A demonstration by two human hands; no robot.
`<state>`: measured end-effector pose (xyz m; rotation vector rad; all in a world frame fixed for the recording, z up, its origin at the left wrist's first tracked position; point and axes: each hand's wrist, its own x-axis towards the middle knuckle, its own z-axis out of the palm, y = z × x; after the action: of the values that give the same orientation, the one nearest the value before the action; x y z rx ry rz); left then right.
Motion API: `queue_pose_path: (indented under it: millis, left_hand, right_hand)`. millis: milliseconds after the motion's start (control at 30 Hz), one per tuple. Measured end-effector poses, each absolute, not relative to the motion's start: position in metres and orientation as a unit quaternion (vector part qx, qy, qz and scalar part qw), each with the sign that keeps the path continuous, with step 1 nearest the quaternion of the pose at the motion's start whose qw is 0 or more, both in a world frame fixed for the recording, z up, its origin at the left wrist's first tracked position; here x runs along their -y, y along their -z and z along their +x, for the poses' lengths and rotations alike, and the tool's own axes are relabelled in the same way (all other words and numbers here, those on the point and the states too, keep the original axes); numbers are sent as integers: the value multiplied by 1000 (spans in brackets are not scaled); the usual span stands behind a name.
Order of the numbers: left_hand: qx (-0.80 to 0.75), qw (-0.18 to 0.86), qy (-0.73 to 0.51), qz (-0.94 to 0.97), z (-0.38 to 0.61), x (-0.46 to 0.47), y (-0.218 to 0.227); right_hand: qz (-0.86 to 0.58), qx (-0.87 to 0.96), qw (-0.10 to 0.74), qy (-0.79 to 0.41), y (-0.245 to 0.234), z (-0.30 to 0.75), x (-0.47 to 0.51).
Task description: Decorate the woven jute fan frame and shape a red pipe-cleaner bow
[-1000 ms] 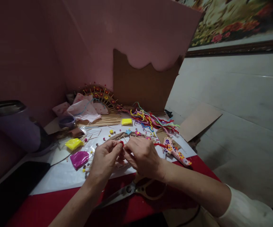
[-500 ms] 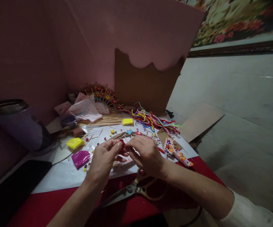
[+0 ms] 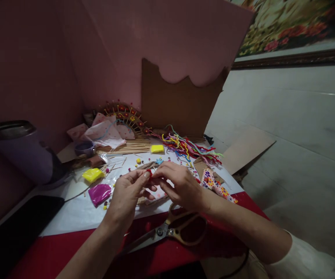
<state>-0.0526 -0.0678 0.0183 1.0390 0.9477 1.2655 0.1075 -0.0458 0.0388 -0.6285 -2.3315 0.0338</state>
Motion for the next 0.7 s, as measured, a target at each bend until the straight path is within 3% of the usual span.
queue_pose_path:
  millis: [433, 700]
  left_hand:
    - [-435, 588, -486, 478, -50, 69, -22]
    - [-448, 595, -453, 490, -52, 71, -22]
  right_hand:
    - [-233, 935, 263, 52, -54, 119, 35]
    - [-240, 941, 237, 31, -62, 119, 32]
